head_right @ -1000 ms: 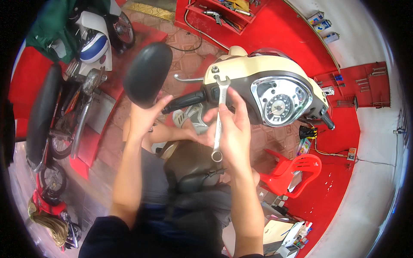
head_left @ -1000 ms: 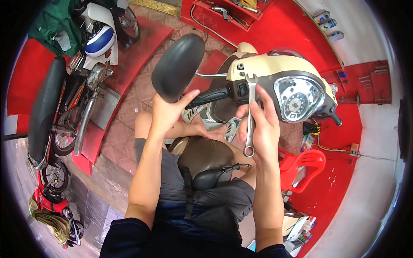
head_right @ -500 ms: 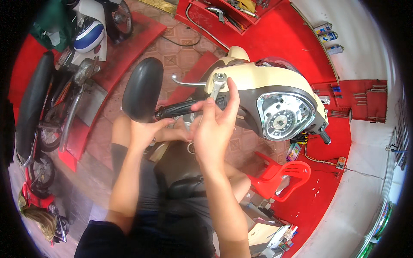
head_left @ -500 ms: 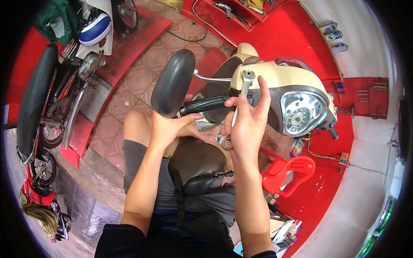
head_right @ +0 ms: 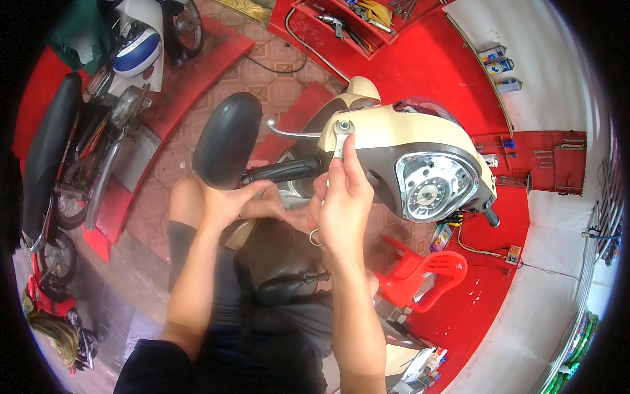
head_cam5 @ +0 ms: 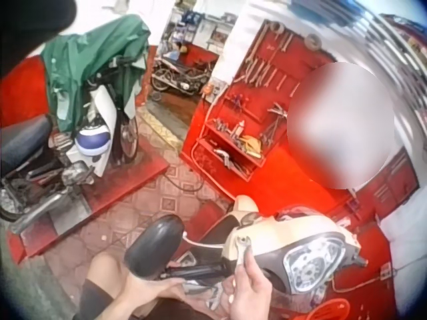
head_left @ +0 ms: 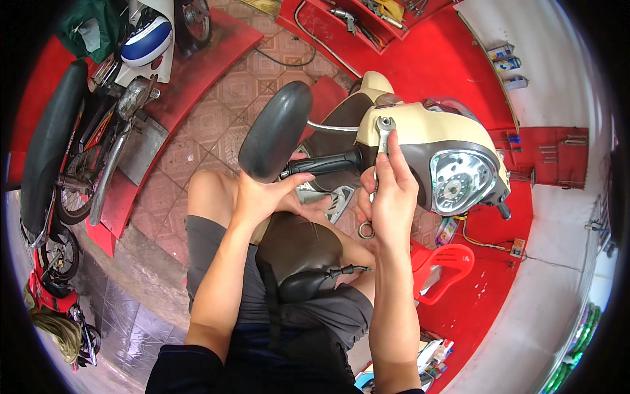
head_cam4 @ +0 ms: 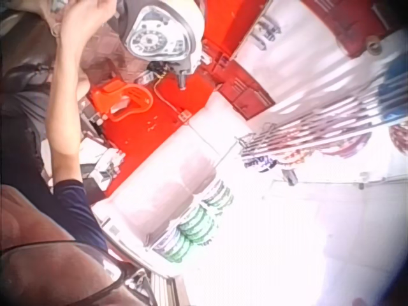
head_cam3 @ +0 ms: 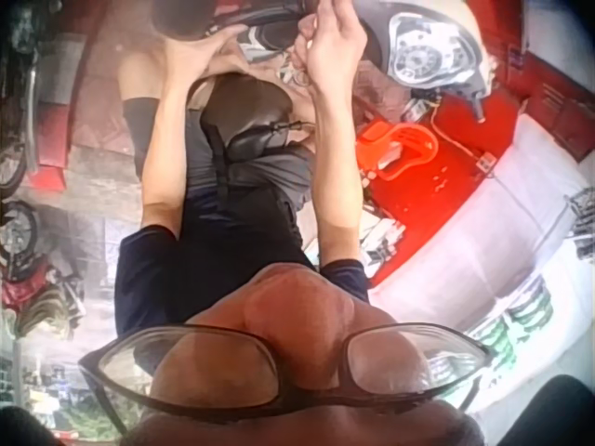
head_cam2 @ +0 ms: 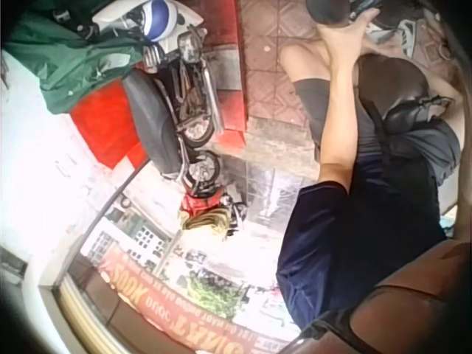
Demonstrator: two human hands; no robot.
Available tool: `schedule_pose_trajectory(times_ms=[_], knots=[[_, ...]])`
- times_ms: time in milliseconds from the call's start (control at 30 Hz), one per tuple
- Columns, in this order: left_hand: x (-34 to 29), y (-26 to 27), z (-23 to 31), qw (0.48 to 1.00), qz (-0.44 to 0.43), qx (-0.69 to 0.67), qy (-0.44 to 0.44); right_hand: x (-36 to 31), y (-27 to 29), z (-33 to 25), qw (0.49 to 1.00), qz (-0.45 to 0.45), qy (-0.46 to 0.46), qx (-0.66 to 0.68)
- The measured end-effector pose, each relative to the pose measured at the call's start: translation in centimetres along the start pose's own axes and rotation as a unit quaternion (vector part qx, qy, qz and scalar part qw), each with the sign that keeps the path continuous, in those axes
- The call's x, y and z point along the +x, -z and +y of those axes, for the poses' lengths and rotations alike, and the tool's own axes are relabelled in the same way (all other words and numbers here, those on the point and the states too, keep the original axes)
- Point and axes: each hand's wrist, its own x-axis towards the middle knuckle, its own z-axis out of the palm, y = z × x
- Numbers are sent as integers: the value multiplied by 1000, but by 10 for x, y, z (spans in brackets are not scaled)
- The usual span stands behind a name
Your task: The person uses a wrench to tighten bolts on a motorcycle's mirror and bodywork while seated.
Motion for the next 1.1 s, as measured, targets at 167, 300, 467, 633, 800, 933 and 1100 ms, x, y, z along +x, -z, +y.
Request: schedule_pose_trajectory(times_ms=[167,300,467,633,800,933,1100], knots=[[0,0,-1,999,2,22,-28,-2,0,-3,1000,-10,0,7],[-1,0,2,1000,1,-5,2,-1,2,-2,999,-9,10,-31],[-3,2,8,999,-3,-14,38,-1,4,-4,999,-31,-10,-30],[0,1,1,1000,-3,5,-8,-3,0,-10,998,-44,-44,-9],[4,2,-9,996,10,52,-77,-7,-8,-9,997,-2,-34,69],[-1,-2,1,999,9,37,-16,-3,-17,-10,993,50,-67,80],[-3,-2,19,996,-2,-5,85,0,-3,-5,997,12,-65,25]])
